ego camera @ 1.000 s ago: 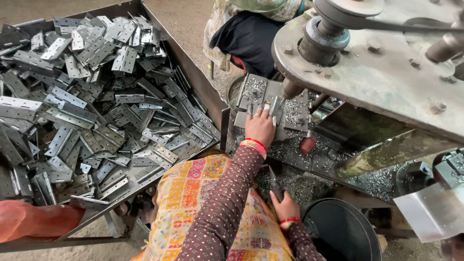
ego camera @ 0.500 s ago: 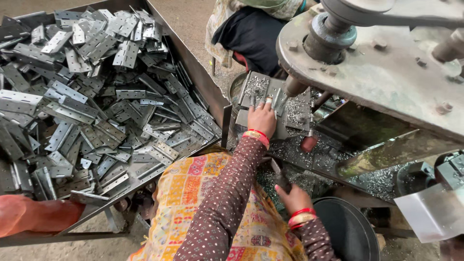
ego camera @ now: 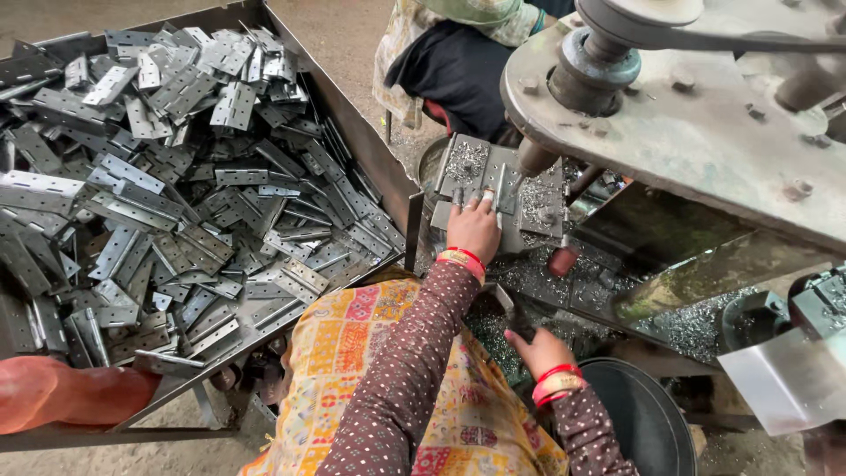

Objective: The person picks up metal brackets from a tray, positions them individually under a drill press to create a hole, and then places the drilled items into a bucket.

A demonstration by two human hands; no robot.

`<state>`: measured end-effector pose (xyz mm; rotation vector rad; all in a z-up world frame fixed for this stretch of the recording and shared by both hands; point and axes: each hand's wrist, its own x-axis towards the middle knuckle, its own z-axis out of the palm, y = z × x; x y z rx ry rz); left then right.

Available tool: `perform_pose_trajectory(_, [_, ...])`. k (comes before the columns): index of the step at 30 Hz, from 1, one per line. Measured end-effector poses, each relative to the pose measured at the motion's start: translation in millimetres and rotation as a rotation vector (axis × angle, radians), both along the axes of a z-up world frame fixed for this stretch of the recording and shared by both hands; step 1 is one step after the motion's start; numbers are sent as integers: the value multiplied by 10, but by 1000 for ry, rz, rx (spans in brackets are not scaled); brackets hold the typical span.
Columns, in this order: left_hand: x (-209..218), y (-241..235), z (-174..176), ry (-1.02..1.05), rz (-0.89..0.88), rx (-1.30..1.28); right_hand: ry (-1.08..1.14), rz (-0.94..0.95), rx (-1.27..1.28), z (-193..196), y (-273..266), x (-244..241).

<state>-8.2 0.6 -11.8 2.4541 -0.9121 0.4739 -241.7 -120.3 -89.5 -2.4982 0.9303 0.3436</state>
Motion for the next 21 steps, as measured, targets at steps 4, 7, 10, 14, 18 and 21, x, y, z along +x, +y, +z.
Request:
perform_pose_trajectory(4, [2,-23,4,37,5,1,22,-9,-24,-160,48,-114])
perform_pose_trajectory(7, [24,-34,9,-2,10,-14,-231,-115,-9,-631,343,-282])
perform_pose_trajectory(10, [25,-49,20,-42,8,-53,-175,-116,-115,-884,389,-326])
perform_pose_trajectory(14, [-13,-11,41,24,7,9,-170,-128,-31,-897,320,-289])
perform_pose_trajectory(18, [-23,45,29,13,-21,-34,-95,-79,-2,-579,106,-220])
perform_pose_trajectory(21, [73,-63,-22,-1,0,-35,-48,9,-54,-354,-1,-170])
